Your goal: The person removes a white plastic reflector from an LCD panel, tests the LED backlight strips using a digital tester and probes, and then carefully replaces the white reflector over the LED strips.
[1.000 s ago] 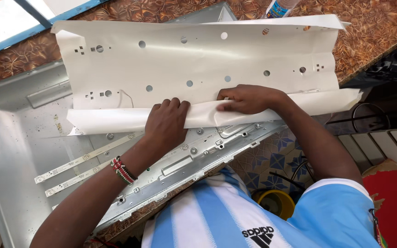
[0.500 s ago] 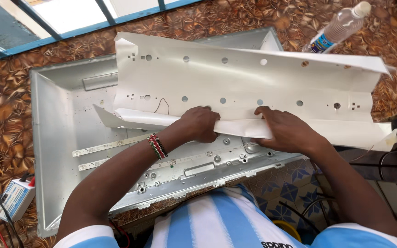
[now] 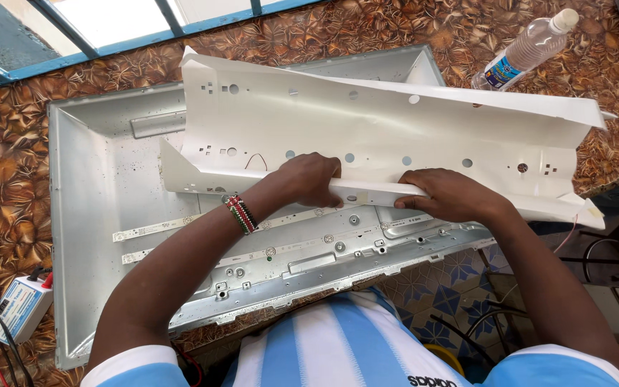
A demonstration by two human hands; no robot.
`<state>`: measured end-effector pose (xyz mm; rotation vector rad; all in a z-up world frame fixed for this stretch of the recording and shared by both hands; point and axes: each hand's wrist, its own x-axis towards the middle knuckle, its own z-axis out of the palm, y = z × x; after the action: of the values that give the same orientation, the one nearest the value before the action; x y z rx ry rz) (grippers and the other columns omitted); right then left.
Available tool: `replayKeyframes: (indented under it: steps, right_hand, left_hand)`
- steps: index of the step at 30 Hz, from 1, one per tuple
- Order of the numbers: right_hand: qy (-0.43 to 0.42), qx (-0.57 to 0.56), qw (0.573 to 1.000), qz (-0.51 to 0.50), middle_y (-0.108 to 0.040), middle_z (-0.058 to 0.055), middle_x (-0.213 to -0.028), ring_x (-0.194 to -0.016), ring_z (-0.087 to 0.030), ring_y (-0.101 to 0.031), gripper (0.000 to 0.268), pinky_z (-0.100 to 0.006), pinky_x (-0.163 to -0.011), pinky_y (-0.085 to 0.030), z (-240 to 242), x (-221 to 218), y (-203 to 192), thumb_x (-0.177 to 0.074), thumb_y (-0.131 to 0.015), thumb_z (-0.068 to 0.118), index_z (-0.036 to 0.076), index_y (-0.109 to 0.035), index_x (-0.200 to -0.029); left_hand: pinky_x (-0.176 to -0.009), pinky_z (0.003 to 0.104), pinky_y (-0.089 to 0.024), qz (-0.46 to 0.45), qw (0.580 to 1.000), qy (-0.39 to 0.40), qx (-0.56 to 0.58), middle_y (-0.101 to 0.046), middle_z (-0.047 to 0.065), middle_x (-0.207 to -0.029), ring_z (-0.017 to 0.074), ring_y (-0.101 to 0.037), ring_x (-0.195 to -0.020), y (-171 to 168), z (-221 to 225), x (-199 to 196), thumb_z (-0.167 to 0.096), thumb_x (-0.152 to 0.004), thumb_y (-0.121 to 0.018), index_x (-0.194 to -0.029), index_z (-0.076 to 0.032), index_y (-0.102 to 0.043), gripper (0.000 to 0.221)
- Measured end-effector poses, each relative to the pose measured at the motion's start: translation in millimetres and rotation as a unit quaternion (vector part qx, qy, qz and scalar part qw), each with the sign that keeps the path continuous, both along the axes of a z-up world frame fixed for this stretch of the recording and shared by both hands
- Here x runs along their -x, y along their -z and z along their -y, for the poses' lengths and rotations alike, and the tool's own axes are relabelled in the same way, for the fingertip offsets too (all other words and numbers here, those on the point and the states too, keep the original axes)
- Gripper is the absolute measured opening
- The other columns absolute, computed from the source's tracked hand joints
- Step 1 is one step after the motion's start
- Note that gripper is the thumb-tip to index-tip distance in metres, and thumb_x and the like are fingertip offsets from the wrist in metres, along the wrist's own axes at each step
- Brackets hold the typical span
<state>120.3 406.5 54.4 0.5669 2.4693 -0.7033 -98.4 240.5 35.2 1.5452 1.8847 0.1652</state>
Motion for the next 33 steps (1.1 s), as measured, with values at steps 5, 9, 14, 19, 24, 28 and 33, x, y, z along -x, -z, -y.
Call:
replayKeyframes:
  steps: [5, 9, 14, 19, 24, 28, 33]
  right_hand:
    - [0.01, 0.009, 1.0, -0.018, -0.071, -0.016, -0.099, -0.102, -0.037, -0.069, 0.054, -0.05, -0.09, -0.052, -8.6, 0.8, 4.1, -0.097, -0.052, 0.062, 0.012, -0.068, -0.109]
    - [-0.025, -0.003, 0.999, -0.041, -0.069, -0.016, -0.107, -0.107, -0.039, -0.067, 0.056, -0.047, -0.092, -0.052, -14.3, 4.4, 6.9, -0.096, -0.054, 0.063, 0.01, -0.071, -0.097]
    - [0.04, -0.004, 0.999, -0.009, -0.074, -0.012, -0.095, -0.096, -0.033, -0.071, 0.054, -0.045, -0.085, -0.053, -20.2, -0.9, 0.3, -0.086, -0.07, 0.064, 0.014, -0.076, -0.103]
    - [0.053, -0.059, 0.997, 0.015, -0.075, -0.013, -0.105, -0.106, -0.036, -0.071, 0.054, -0.048, -0.092, -0.055, -35.8, -34.9, -10.6, -0.079, -0.08, 0.059, 0.015, -0.075, -0.111]
    - [0.118, -0.038, 0.992, 0.019, -0.077, -0.019, -0.108, -0.108, -0.044, -0.07, 0.048, -0.054, -0.096, -0.053, -49.7, -65.3, -17.0, -0.085, -0.076, 0.05, 0.011, -0.077, -0.113]
    - [0.13, -0.029, 0.991, 0.004, -0.078, -0.018, -0.108, -0.108, -0.044, -0.07, 0.046, -0.054, -0.099, -0.053, -64.7, -69.6, -2.3, -0.085, -0.075, 0.054, 0.015, -0.079, -0.109]
    - [0.158, -0.029, 0.987, -0.006, -0.083, -0.01, -0.097, -0.11, -0.039, -0.072, 0.049, -0.061, -0.128, -0.015, -78.5, -68.3, 23.0, -0.093, -0.062, 0.066, 0.022, -0.082, -0.104]
  left_hand:
    - [-0.089, 0.049, -0.058, -0.139, 0.985, 0.068, -0.077, -0.071, 0.018, -0.105, 0.0339, -0.071, -0.101, 18.6, 3.8, -16.8, -0.034, -0.088, -0.077, -0.128, -0.002, -0.062, 0.053]
    - [-0.086, 0.047, -0.057, -0.235, 0.96, 0.094, -0.117, -0.066, 0.014, -0.102, 0.0297, -0.07, -0.098, 28.3, 4.1, -28.1, -0.033, -0.092, -0.073, -0.13, -0.001, -0.056, 0.053]
    - [-0.084, 0.048, -0.056, -0.218, 0.967, 0.083, -0.103, -0.065, 0.012, -0.096, 0.0307, -0.071, -0.092, 45.0, -2.7, -22.3, -0.034, -0.088, -0.072, -0.126, -0.003, -0.055, 0.053]
    - [-0.085, 0.047, -0.055, -0.253, 0.959, 0.077, -0.099, -0.064, 0.012, -0.094, 0.0305, -0.071, -0.09, 43.8, 8.4, -29.8, -0.037, -0.088, -0.073, -0.125, -0.005, -0.055, 0.052]
    - [-0.083, 0.046, -0.055, -0.302, 0.942, 0.045, -0.138, -0.065, 0.01, -0.091, 0.031, -0.072, -0.09, 52.1, 26.5, -40.1, -0.036, -0.089, -0.072, -0.128, -0.005, -0.056, 0.052]
    - [-0.084, 0.048, -0.055, -0.263, 0.96, 0.043, -0.081, -0.066, 0.014, -0.096, 0.0338, -0.072, -0.094, 48.7, 16.7, -34.5, -0.039, -0.089, -0.071, -0.133, -0.003, -0.053, 0.06]
    - [-0.085, 0.05, -0.057, -0.17, 0.984, 0.059, -0.019, -0.069, 0.017, -0.098, 0.0351, -0.074, -0.095, 47.5, 0.5, -17.8, -0.046, -0.087, -0.065, -0.133, -0.003, -0.054, 0.064]
